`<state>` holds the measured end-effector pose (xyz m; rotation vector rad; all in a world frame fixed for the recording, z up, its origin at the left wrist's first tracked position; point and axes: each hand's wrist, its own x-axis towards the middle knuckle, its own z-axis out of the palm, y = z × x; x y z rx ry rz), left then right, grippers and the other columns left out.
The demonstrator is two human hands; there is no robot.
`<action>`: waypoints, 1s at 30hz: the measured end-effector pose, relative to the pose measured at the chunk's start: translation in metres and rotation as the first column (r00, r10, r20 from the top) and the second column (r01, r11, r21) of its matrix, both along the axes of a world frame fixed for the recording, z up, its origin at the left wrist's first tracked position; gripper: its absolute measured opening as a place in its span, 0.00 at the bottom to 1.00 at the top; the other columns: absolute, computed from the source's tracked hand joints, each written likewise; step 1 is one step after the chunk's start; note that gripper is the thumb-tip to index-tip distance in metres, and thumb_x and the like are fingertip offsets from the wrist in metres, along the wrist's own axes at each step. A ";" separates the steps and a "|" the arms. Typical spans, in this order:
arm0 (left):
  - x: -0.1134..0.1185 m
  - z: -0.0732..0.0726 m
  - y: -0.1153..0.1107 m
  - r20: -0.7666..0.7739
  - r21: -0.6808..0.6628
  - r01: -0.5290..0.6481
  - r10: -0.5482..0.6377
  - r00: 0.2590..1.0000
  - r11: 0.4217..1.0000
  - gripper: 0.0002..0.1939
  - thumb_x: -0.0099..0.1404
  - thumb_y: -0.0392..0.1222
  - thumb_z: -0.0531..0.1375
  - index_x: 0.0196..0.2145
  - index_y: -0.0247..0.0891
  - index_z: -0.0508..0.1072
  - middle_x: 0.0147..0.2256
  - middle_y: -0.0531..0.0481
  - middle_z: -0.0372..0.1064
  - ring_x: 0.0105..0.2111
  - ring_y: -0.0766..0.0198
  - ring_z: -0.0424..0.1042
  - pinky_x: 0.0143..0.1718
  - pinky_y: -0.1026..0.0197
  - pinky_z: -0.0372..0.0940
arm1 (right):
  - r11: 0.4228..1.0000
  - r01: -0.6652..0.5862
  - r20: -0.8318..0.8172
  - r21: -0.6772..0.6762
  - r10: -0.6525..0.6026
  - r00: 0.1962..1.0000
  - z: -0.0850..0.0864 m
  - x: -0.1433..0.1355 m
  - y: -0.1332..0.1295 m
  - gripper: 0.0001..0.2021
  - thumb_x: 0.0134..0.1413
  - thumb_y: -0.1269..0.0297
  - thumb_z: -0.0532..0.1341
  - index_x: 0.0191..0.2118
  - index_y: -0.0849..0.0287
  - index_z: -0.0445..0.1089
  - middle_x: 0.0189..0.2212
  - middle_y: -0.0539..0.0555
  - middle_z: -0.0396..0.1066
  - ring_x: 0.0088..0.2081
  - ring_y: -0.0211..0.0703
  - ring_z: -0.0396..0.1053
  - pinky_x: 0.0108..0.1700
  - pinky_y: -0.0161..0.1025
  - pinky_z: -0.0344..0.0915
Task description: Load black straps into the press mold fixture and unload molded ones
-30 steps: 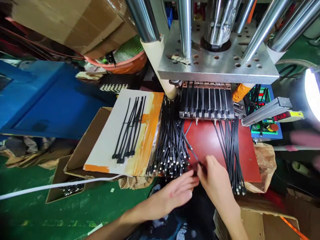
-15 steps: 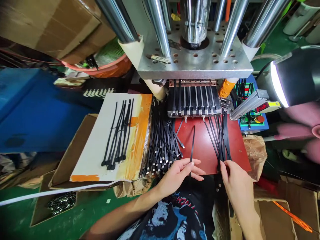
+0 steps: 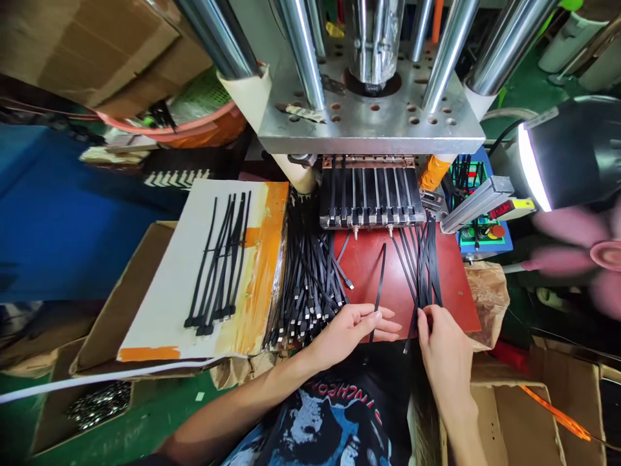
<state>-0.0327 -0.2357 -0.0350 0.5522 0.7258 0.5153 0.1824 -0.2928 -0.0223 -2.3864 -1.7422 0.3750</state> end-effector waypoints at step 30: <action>-0.045 0.058 0.004 -0.428 0.404 0.305 -0.117 0.896 0.862 0.18 0.77 0.50 0.57 0.50 0.38 0.83 0.50 0.45 0.83 0.52 0.53 0.80 0.59 0.54 0.70 | 0.996 0.088 -0.933 0.033 -0.001 0.360 0.031 -0.081 0.048 0.17 0.65 0.47 0.65 0.33 0.56 0.72 0.21 0.45 0.64 0.20 0.36 0.63 0.23 0.33 0.62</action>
